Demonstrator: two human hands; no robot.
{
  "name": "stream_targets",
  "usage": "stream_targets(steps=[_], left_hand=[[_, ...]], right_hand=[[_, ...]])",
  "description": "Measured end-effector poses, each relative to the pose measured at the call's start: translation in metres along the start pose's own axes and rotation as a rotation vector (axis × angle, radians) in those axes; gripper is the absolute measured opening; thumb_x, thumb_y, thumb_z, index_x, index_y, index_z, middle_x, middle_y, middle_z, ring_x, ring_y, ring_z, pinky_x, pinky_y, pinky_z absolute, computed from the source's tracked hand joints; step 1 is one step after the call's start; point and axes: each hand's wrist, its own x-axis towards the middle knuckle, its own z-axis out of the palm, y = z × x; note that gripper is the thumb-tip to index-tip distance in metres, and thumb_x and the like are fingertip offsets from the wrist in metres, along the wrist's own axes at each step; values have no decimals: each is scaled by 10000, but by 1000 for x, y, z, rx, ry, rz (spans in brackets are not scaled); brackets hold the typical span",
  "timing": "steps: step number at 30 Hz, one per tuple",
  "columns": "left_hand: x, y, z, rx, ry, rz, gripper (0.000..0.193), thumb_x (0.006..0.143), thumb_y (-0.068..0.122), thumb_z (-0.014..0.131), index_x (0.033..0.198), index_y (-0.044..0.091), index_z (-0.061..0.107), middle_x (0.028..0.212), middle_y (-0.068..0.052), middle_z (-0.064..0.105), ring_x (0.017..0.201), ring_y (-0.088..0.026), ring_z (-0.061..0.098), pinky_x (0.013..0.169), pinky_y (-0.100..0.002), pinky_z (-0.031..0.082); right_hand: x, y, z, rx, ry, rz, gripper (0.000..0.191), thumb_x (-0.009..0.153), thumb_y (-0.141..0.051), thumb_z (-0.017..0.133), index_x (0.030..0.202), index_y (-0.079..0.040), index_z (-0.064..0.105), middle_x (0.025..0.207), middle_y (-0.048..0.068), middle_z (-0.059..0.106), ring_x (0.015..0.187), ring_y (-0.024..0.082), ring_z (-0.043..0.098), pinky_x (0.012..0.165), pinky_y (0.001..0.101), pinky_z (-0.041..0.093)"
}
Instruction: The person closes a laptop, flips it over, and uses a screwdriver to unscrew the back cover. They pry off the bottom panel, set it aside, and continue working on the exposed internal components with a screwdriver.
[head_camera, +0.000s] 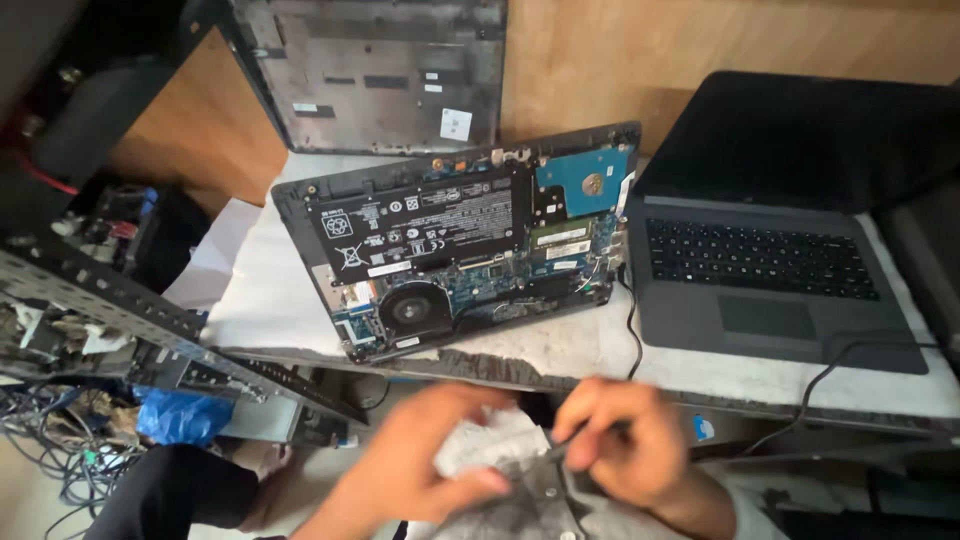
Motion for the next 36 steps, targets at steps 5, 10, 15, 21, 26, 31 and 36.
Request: stream_targets(steps=[5, 10, 15, 21, 26, 31, 36], left_hand=[[28, 6, 41, -90, -180, -153, 267, 1008, 196, 705, 1197, 15, 650, 961, -170, 705, 903, -339, 705, 790, -397, 550], [0, -16, 7, 184, 372, 155, 244, 969, 235, 611, 1111, 37, 621, 955, -170, 686, 876, -315, 688, 777, -386, 547], [-24, -27, -36, -394, 986, 8, 208, 1121, 295, 468, 1141, 88, 484, 943, -78, 524, 759, -186, 466, 643, -338, 387], [-15, -76, -80, -526, 1081, -161, 294, 1182, 336, 458, 1008, 100, 433, 800, -51, 460, 634, -120, 375, 548, -270, 297], [-9, -123, -78, -609, 1061, -330, 318, 1151, 355, 456, 983, 86, 457, 795, -41, 467, 593, -102, 353, 506, -253, 269], [-11, -145, -72, -622, 1008, -325, 339, 1148, 353, 445, 951, 78, 462, 772, -39, 471, 564, -104, 363, 478, -254, 280], [-20, -144, -69, -546, 919, -333, 347, 1143, 347, 441, 937, 70, 475, 760, -33, 477, 563, -99, 386, 480, -254, 311]], right_hand=[[7, 0, 3, -204, -67, -268, 365, 972, -341, 744, 1044, -64, 517, 956, 87, 731, 760, 167, 687, 631, 291, 518], [43, 3, -63, -421, 435, 181, 319, 1092, -332, 598, 1144, -25, 666, 957, 78, 746, 698, 148, 648, 598, 292, 497], [63, 46, -95, -1066, 143, 525, 246, 949, -286, 689, 1111, -123, 777, 930, 108, 728, 735, 307, 689, 661, 408, 533], [57, 81, -79, -1156, 7, 709, 321, 878, -307, 696, 1146, -137, 740, 1017, 106, 737, 881, 388, 708, 743, 503, 555], [52, 90, -86, -1145, 107, 688, 309, 860, -229, 684, 1146, -116, 711, 1038, 122, 751, 875, 386, 722, 759, 489, 564], [39, 96, -111, -588, 297, 704, 472, 867, -77, 603, 1337, -113, 587, 858, 63, 767, 656, 180, 638, 593, 332, 521], [28, 103, -130, -157, 239, 769, 413, 937, -59, 605, 1341, -50, 687, 699, 34, 651, 599, 70, 497, 541, 233, 386]])
